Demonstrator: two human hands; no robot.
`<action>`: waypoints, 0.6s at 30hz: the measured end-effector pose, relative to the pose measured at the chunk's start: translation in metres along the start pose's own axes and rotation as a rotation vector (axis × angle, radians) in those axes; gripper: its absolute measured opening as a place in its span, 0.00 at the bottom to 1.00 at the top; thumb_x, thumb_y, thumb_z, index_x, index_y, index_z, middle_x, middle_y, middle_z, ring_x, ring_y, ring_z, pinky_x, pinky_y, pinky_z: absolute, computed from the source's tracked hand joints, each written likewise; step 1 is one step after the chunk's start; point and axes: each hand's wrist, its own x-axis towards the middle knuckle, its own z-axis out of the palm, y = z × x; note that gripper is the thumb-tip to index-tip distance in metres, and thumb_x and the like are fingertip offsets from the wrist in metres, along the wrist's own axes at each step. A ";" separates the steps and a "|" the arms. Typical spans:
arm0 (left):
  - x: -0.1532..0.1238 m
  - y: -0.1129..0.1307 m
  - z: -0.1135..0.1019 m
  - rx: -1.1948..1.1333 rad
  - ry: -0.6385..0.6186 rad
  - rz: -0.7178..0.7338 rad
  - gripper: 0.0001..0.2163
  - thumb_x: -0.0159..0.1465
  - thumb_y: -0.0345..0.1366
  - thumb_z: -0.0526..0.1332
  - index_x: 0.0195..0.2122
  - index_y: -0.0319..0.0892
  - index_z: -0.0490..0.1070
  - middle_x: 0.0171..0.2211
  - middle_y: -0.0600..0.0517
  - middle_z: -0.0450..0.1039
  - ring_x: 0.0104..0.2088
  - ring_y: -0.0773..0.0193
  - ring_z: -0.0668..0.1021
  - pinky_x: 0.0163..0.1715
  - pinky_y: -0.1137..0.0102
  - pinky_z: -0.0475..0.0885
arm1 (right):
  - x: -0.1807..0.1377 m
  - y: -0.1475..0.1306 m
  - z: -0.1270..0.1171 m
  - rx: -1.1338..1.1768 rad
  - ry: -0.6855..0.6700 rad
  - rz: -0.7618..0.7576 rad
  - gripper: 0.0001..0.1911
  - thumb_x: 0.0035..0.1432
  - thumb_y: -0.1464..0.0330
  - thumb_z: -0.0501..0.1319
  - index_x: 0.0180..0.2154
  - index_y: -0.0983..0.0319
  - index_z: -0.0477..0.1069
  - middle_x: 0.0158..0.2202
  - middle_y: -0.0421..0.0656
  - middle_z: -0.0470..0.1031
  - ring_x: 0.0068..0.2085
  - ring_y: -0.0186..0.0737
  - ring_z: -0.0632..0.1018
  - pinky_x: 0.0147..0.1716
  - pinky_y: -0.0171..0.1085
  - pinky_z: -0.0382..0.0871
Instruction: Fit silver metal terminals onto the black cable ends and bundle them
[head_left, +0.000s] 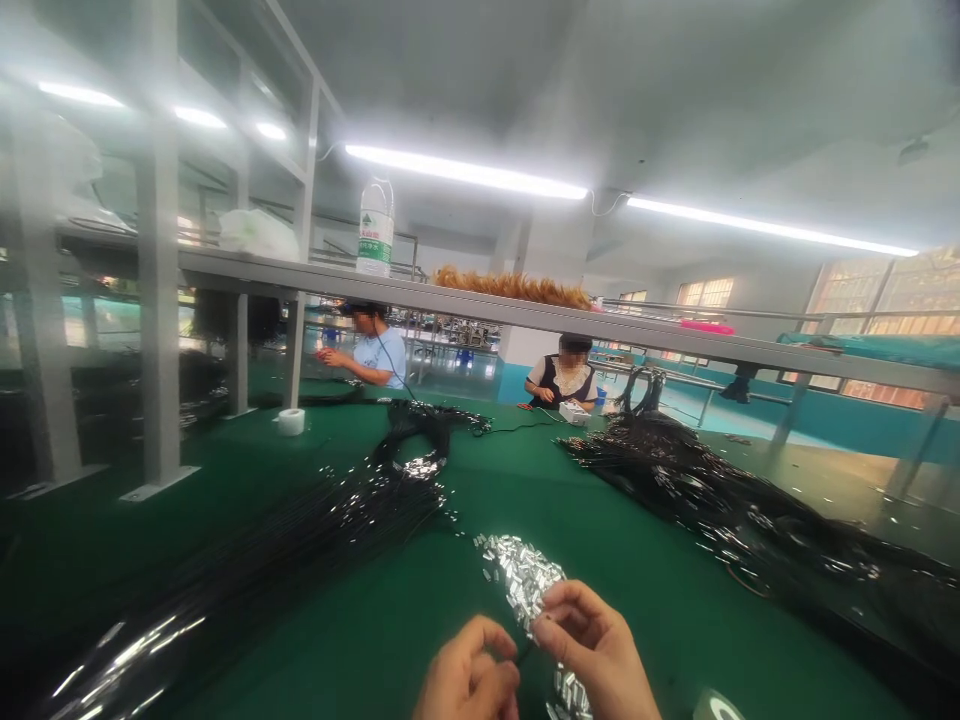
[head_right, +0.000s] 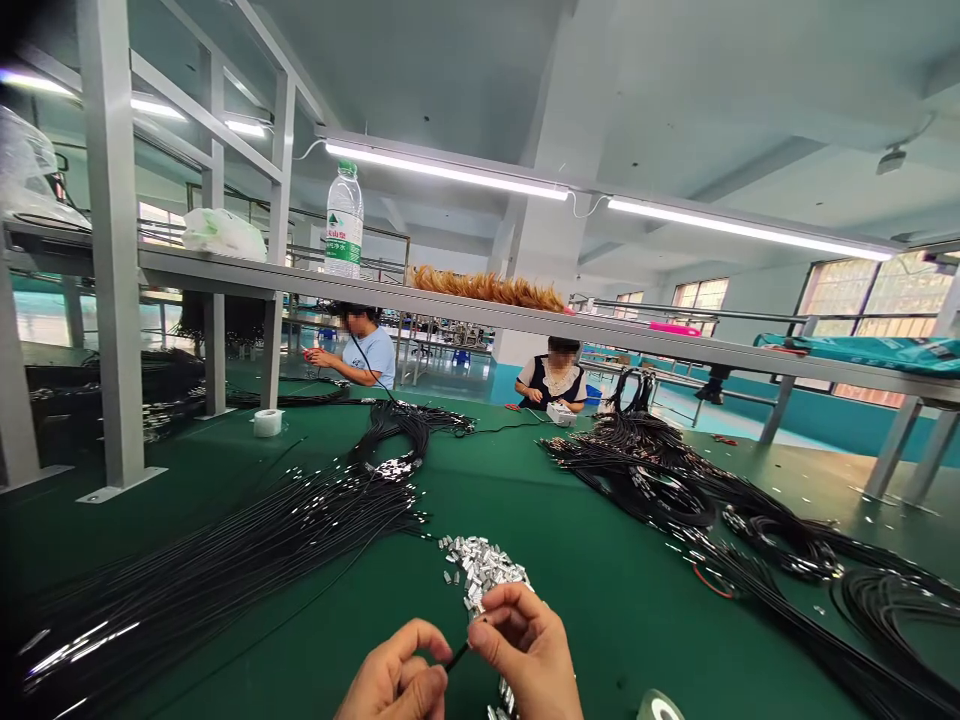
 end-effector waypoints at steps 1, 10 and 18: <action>0.001 0.001 0.001 -0.026 -0.012 -0.002 0.14 0.58 0.48 0.59 0.34 0.41 0.64 0.17 0.56 0.69 0.14 0.73 0.58 0.16 0.76 0.51 | 0.000 0.001 0.000 0.033 0.005 0.006 0.16 0.35 0.64 0.76 0.27 0.60 0.74 0.21 0.38 0.76 0.26 0.33 0.74 0.28 0.29 0.65; 0.002 0.003 0.000 -0.145 -0.020 0.009 0.26 0.54 0.58 0.60 0.41 0.40 0.62 0.16 0.57 0.69 0.12 0.75 0.60 0.15 0.77 0.50 | 0.001 0.020 0.002 -0.036 -0.264 0.102 0.21 0.37 0.63 0.74 0.33 0.61 0.70 0.21 0.38 0.76 0.23 0.34 0.74 0.26 0.31 0.64; 0.000 0.018 -0.009 -0.088 0.056 -0.055 0.28 0.55 0.57 0.59 0.42 0.33 0.72 0.16 0.57 0.65 0.14 0.75 0.54 0.15 0.74 0.45 | 0.014 0.033 -0.022 -1.031 -0.054 -0.036 0.06 0.51 0.69 0.57 0.30 0.61 0.72 0.30 0.44 0.77 0.33 0.45 0.75 0.33 0.39 0.63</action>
